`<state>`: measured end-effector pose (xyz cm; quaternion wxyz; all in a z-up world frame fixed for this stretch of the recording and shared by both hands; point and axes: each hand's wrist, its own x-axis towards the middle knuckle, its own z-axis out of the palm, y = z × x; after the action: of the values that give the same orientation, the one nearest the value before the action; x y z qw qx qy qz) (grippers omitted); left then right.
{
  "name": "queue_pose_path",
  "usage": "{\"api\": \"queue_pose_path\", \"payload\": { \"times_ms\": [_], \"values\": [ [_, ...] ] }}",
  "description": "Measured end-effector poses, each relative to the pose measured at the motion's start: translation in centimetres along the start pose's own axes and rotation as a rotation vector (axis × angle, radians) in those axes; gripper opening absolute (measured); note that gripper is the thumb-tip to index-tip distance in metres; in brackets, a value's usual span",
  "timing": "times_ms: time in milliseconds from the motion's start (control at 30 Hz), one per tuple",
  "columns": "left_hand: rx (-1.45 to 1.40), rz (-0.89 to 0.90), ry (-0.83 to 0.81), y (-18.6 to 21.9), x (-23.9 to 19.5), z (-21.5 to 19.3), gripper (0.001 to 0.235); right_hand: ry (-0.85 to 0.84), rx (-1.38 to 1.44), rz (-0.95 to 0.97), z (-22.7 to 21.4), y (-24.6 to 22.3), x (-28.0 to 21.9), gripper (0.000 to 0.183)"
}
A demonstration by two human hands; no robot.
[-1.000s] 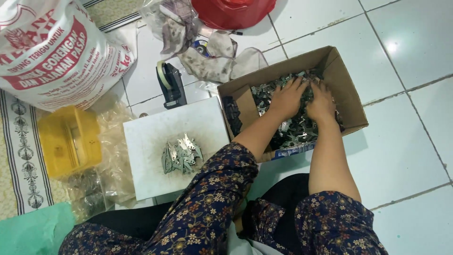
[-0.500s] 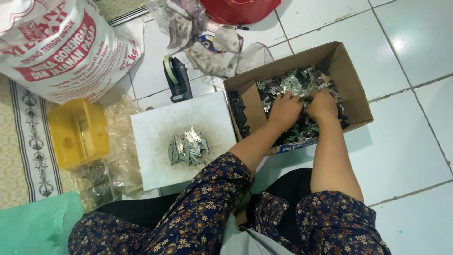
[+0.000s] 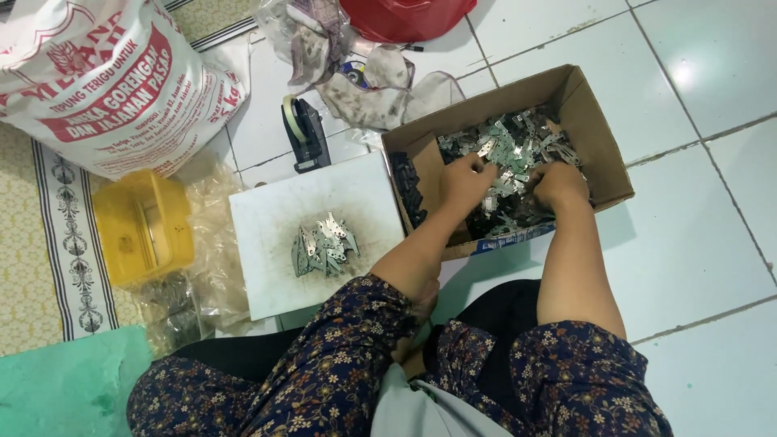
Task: Assembling small metal components by hand on a white board while sitting on the floor.
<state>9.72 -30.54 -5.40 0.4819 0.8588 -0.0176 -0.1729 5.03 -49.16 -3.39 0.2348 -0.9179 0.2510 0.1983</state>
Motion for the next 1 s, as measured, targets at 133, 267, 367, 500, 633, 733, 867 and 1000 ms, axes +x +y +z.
{"api": "queue_pose_path", "payload": {
  "times_ms": [133,267,367,500,633,733,867,1000],
  "values": [
    [-0.253,-0.101,0.092,-1.8,2.0,1.4,0.023,0.026,0.014,0.000,-0.4,0.5,0.1,0.030],
    [-1.105,-0.324,0.031,0.1,1.0,0.1,0.019,0.031,0.202,-0.052,-2.0,0.2,-0.6,0.016],
    [-1.186,-0.329,0.081,0.0,1.3,-0.1,0.022,0.039,0.338,-0.057,-2.1,0.4,-0.4,0.019],
    [-1.008,-0.360,0.121,0.1,1.7,0.3,0.022,0.077,0.670,-0.071,-2.1,0.5,-0.4,0.024],
    [-0.921,-0.376,0.097,-0.2,1.6,1.7,0.038,-0.015,0.960,-0.012,-0.8,1.8,2.2,0.018],
    [-0.937,-0.267,-0.058,1.1,0.5,1.3,0.058,-0.075,1.057,-0.015,-0.9,1.3,2.1,0.016],
    [-1.009,-0.169,-0.105,1.9,-0.1,1.1,0.060,-0.130,1.018,-0.047,-0.5,0.7,1.8,0.021],
    [-0.787,-0.074,0.072,1.0,0.2,1.5,0.040,-0.132,0.868,-0.096,-1.2,0.4,0.8,0.028]
  ]
}}
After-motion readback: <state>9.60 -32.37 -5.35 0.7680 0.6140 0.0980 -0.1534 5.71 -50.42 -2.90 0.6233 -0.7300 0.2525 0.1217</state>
